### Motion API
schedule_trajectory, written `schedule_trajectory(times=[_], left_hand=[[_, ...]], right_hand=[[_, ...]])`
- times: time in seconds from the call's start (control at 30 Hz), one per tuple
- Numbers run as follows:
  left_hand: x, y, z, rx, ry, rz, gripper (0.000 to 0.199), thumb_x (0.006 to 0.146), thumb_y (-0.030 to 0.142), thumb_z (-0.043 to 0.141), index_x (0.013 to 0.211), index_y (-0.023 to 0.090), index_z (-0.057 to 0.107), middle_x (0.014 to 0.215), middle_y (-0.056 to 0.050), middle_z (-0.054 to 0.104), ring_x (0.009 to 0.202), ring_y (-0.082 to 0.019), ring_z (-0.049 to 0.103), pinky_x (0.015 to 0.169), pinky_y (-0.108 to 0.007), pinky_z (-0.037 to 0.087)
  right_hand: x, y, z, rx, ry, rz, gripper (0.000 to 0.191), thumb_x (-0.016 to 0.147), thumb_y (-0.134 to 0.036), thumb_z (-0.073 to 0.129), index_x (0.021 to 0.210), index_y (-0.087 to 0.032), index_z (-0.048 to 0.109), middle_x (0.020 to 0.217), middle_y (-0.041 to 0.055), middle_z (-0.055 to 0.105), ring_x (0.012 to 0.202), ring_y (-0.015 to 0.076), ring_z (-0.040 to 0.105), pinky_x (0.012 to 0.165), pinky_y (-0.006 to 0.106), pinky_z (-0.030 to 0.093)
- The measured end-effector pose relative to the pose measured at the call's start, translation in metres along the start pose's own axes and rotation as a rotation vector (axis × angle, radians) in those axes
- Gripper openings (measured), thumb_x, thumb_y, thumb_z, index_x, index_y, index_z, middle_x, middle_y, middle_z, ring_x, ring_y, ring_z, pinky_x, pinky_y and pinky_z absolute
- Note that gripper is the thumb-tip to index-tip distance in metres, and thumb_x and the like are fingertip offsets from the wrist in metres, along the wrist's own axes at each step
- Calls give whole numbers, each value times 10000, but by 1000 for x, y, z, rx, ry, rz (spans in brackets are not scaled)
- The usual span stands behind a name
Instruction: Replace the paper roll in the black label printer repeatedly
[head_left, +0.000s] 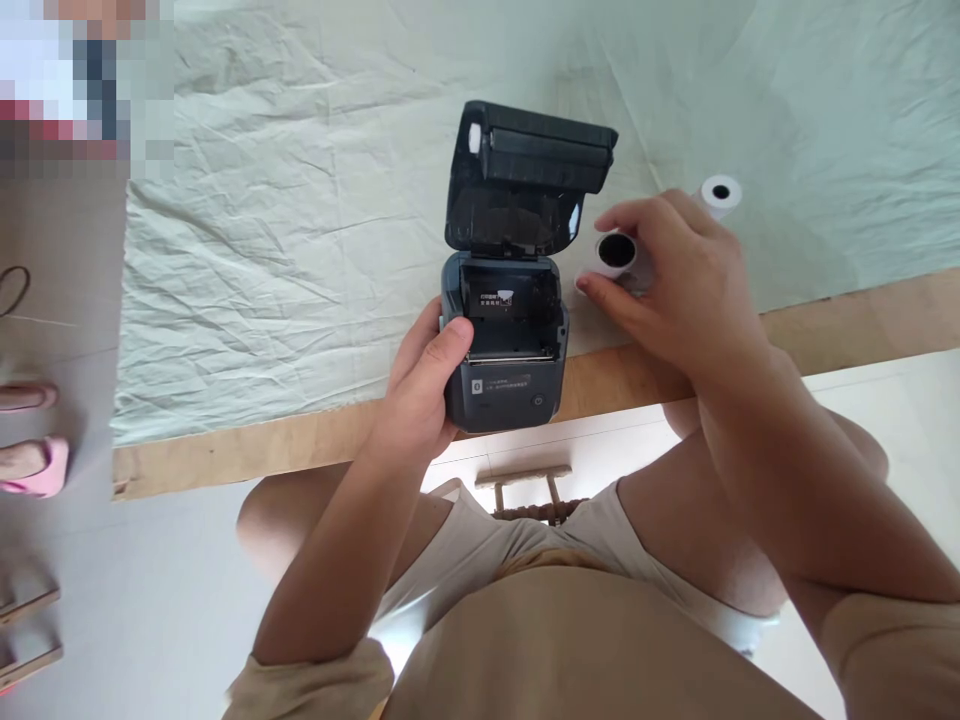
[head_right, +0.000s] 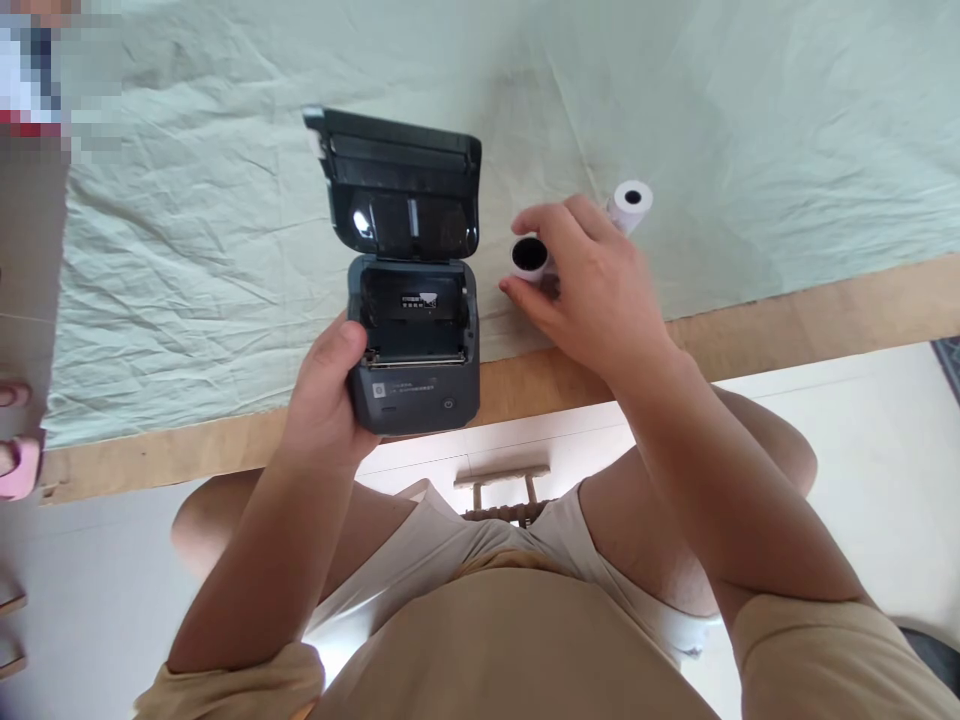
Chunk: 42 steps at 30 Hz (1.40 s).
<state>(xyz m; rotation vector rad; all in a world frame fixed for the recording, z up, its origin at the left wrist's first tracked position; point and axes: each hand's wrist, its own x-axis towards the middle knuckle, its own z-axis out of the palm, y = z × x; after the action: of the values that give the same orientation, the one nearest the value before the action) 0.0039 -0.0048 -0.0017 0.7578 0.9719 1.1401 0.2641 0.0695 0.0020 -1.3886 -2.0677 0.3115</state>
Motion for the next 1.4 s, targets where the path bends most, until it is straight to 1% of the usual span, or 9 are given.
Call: schedule_trajectory(times=[0.13,0.27,0.4,0.63,0.77,0.97,1.1,1.2,1.4], left_hand=[[1,0,0,-11,-4,4,445,999,658,816,1208,268,779,1167,-88,885,1235,-403,861,904,-442,767],[0,0,2,-16,1,9,424,998,649,817,1176,266,781,1186,-88,882,1254,-405,856,915,-441,765],[-1,0,3,-5,6,7,464,991,694,810,1174,270,773,1188,-89,882,1266,-409,853,930,-450,764],[2,0,1,8,-1,31,494,971,711,840,1163,262,770,1036,-70,879,1086,-372,898,747,-383,748],[4,3,4,36,-11,67,531,898,676,939,1158,247,764,944,-56,863,1022,-353,903,653,-342,706],[3,7,9,37,19,75,549,866,683,969,1127,242,772,960,-56,856,1101,-350,887,757,-358,720],[2,7,11,14,33,46,571,838,689,988,1110,237,768,935,-38,833,851,-272,858,595,-306,634],[2,5,11,-24,40,57,546,848,671,987,1090,227,780,945,-38,835,824,-256,843,638,-319,660],[3,6,10,-26,51,93,523,805,591,1030,1077,233,763,960,-33,821,859,-250,824,685,-334,695]], right_hand=[[-3,6,2,177,-2,62,561,836,-180,864,1342,-313,663,1183,59,797,998,243,743,894,432,624],[-7,3,5,248,-27,77,490,847,-90,768,1275,-322,707,1082,25,771,850,196,713,841,402,605],[-6,2,5,265,-5,30,494,880,-136,730,1337,-325,736,1175,47,778,965,213,749,908,414,634],[-15,-31,-7,250,328,-57,331,976,-309,723,1302,-323,670,1204,71,784,1054,256,782,849,425,668],[-16,-61,0,274,271,-322,285,1016,-265,700,1287,-339,648,1176,-4,850,997,222,836,856,402,702],[-1,-65,17,48,66,-348,184,1075,-137,616,1150,-289,687,1193,16,880,1064,239,855,946,438,694],[2,-59,19,115,170,-453,258,997,-37,603,1033,-282,675,1170,-13,895,1085,217,871,921,416,682],[-1,-63,18,191,263,-508,264,922,-13,622,966,-274,625,1051,-35,887,941,202,858,796,408,618],[-16,-71,21,170,173,-577,134,1010,-184,678,964,-295,619,967,-41,837,848,184,788,762,434,532]])
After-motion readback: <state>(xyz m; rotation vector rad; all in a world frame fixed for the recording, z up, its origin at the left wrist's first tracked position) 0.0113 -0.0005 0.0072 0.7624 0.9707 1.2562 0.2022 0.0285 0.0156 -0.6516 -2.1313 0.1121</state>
